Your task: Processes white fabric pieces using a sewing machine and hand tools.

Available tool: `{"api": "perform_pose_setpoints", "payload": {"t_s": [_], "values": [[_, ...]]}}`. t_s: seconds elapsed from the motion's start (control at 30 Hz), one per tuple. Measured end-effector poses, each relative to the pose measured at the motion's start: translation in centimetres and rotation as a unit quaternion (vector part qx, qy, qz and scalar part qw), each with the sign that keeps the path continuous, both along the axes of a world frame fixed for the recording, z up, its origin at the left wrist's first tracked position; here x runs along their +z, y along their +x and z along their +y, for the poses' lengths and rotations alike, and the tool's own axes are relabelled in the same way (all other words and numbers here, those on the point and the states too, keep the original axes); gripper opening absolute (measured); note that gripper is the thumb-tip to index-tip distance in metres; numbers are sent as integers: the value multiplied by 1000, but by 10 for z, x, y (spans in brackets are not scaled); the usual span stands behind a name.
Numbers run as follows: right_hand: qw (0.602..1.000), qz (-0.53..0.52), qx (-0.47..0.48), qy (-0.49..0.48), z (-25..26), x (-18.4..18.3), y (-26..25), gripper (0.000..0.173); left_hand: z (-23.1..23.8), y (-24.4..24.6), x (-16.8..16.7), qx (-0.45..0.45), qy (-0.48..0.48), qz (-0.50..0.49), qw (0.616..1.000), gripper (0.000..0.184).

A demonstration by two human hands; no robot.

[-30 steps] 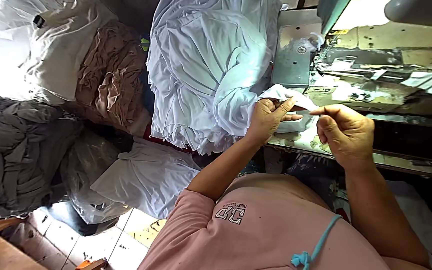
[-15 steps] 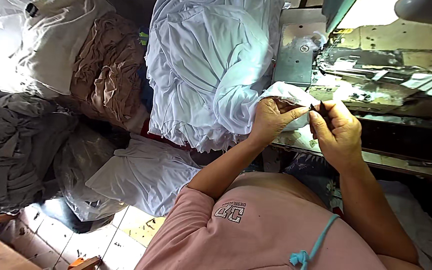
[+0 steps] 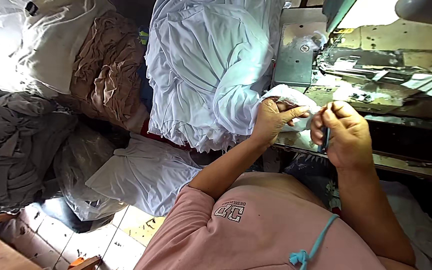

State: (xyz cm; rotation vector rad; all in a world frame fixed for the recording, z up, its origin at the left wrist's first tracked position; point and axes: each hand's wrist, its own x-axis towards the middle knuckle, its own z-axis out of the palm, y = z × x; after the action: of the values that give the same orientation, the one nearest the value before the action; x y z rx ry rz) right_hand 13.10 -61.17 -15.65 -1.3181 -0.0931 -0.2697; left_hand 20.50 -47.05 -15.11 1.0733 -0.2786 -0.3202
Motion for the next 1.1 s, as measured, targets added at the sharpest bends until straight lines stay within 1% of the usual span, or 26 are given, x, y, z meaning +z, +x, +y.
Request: {"api": "perform_pose_setpoints", "payload": {"t_s": [0.07, 0.1, 0.17, 0.23, 0.43, 0.5, 0.53, 0.57, 0.6, 0.63, 0.7, 0.73, 0.77, 0.8, 0.83, 0.87, 0.9, 0.93, 0.97, 1.0, 1.03, 1.1], "values": [[989, -36, -52, -136, 5, -4, -2, 6, -3, -3, 0, 13, 3, -10, 1000, 22], [977, -44, -78, -192, 7, -6, -2, 6, -4, -4, 0, 17, -1, -18, 1000, 23], [956, -50, -118, -265, 8, -9, -1, 13, -5, -6, 0, 23, -13, -30, 999, 23], [947, -51, -128, -292, 8, -8, 0, 16, -4, -7, 0, 27, -13, -37, 999, 22], [942, -45, -123, -310, 6, -6, 3, 17, -3, -7, -3, 31, -15, -37, 999, 21], [956, -37, -102, -273, 6, -6, 3, 16, -4, -7, -4, 32, -18, -41, 998, 22], [971, -27, -80, -226, 6, -6, 3, 12, -4, -6, -5, 32, -22, -43, 998, 22], [987, -8, -49, -153, 6, -5, 3, 9, -4, -6, -5, 34, -25, -43, 998, 22], [997, 18, -12, -69, 6, -3, 4, 9, -3, -5, -5, 32, -25, -47, 998, 22], [998, 48, 29, 21, 5, 0, 4, 14, -3, -5, -5, 33, -18, -50, 998, 22], [973, 88, 100, 191, -3, 2, 4, 30, -1, -3, -6, 30, -6, -58, 998, 21], [962, 83, 112, 234, -8, 0, 5, 35, 0, -1, -7, 25, -5, -60, 998, 20], [968, 63, 93, 223, -11, -3, 5, 33, 1, 0, -8, 19, -5, -56, 998, 19], [986, 35, 51, 154, -12, -5, 6, 22, 1, 1, -9, 10, -9, -49, 999, 19], [998, 1, -1, 57, -11, -6, 7, 11, 1, 1, -8, 2, -15, -40, 999, 19], [996, -39, -52, -54, -9, -7, 8, 5, 0, 1, -7, -3, -21, -28, 999, 20], [976, -85, -98, -173, -8, -8, 8, 3, 0, 0, -6, -7, -25, -16, 1000, 21], [942, -127, -137, -278, -8, -8, 9, 9, -1, -2, -5, -11, -26, -5, 1000, 22], [904, -163, -166, -358, -8, -7, 10, 16, -1, -2, -4, -20, -24, 2, 1000, 23], [870, -189, -184, -417, -9, -5, 12, 20, -1, -3, -3, -30, -15, 3, 999, 25], [846, -203, -191, -455, -10, -3, 14, 24, 0, -3, -3, -43, -9, 3, 999, 26], [823, -206, -195, -492, -11, -3, 16, 25, 2, -4, -2, -65, 2, 1, 998, 25]]}}
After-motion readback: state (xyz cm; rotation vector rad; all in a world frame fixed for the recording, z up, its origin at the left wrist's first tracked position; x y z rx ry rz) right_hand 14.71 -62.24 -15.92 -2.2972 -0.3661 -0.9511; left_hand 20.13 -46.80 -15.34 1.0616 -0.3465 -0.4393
